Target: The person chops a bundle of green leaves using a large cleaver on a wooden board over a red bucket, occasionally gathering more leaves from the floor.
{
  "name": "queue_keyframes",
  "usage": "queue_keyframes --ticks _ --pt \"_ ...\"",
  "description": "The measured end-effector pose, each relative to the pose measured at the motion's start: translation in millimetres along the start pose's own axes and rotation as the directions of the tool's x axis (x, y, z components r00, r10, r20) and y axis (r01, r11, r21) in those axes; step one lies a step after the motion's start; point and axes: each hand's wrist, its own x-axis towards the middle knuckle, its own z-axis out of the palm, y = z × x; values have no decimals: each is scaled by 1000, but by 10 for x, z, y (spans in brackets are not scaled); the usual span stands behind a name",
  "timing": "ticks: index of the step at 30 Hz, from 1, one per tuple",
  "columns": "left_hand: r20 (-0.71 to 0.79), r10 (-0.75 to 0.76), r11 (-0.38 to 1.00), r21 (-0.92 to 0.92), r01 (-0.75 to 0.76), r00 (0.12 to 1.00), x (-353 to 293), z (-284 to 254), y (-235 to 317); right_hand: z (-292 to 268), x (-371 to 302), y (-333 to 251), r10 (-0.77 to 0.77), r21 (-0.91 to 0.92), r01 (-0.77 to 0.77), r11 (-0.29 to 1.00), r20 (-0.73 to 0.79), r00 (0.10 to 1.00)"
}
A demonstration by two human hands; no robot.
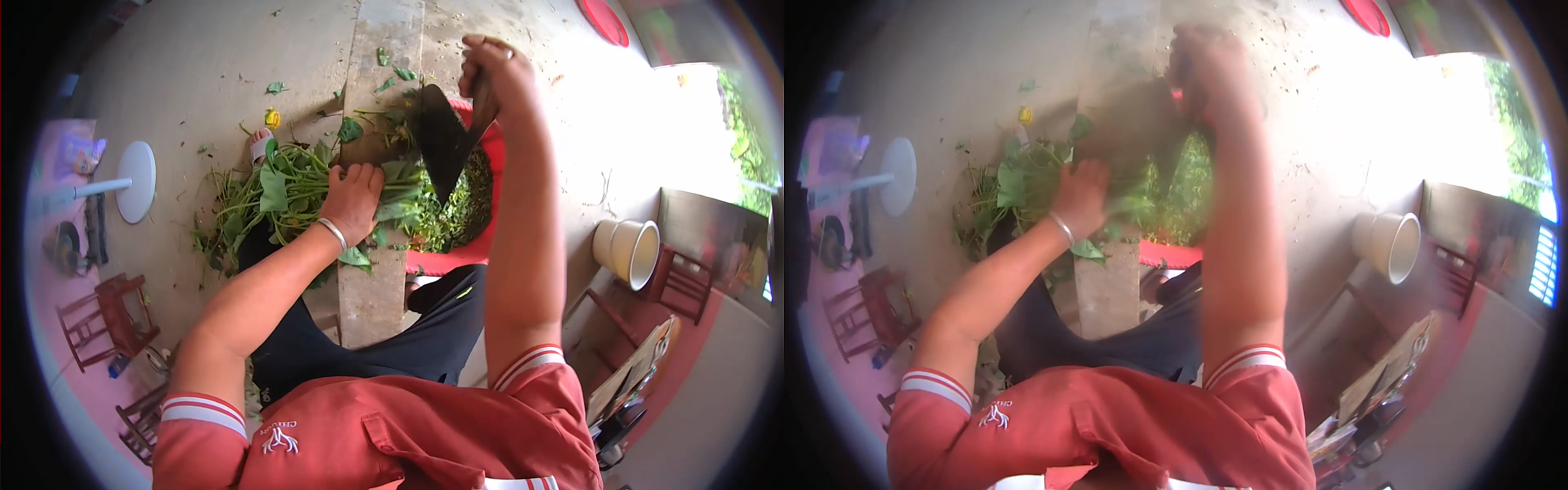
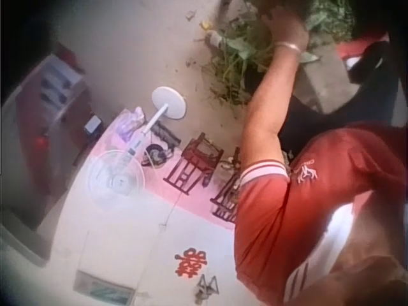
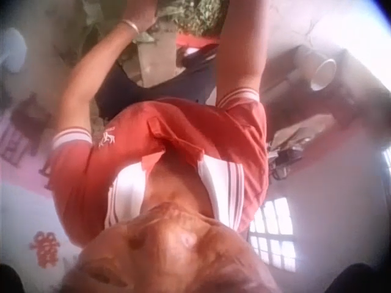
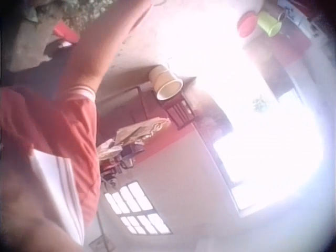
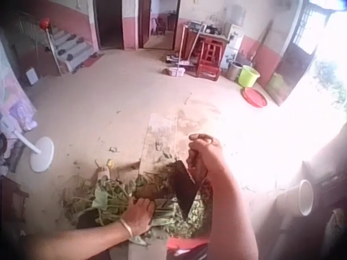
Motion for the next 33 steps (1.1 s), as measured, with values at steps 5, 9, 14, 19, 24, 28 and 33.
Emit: queue_keyframes --ticks 5,9,14,19,24,28,33 --pt "-69 -3 1000 -13 3 998 110 41 36 -4 587 -68 311 104 -311 945 16 950" --pt "-82 -81 997 7 82 993 224 71 84 282 -323 -87 25 84 -22 996 -41 999" --pt "-98 -109 994 -27 106 989 185 44 81 381 -1211 -49 307 -26 -315 949 -155 939" --pt "-3 -39 998 -57 39 999 122 -33 127 -31 99 8 255 -152 -258 954 -39 966" --pt "-79 -75 996 -45 72 994 287 -13 178 68 143 -24 311 37 -308 951 -113 944" --pt "-3 -117 993 -1 117 993 315 22 195 354 -1009 -32 181 8 -183 983 -203 962" --pt "-59 -53 999 10 54 997 264 1 162 261 -833 -29 177 -122 -192 974 -120 977"
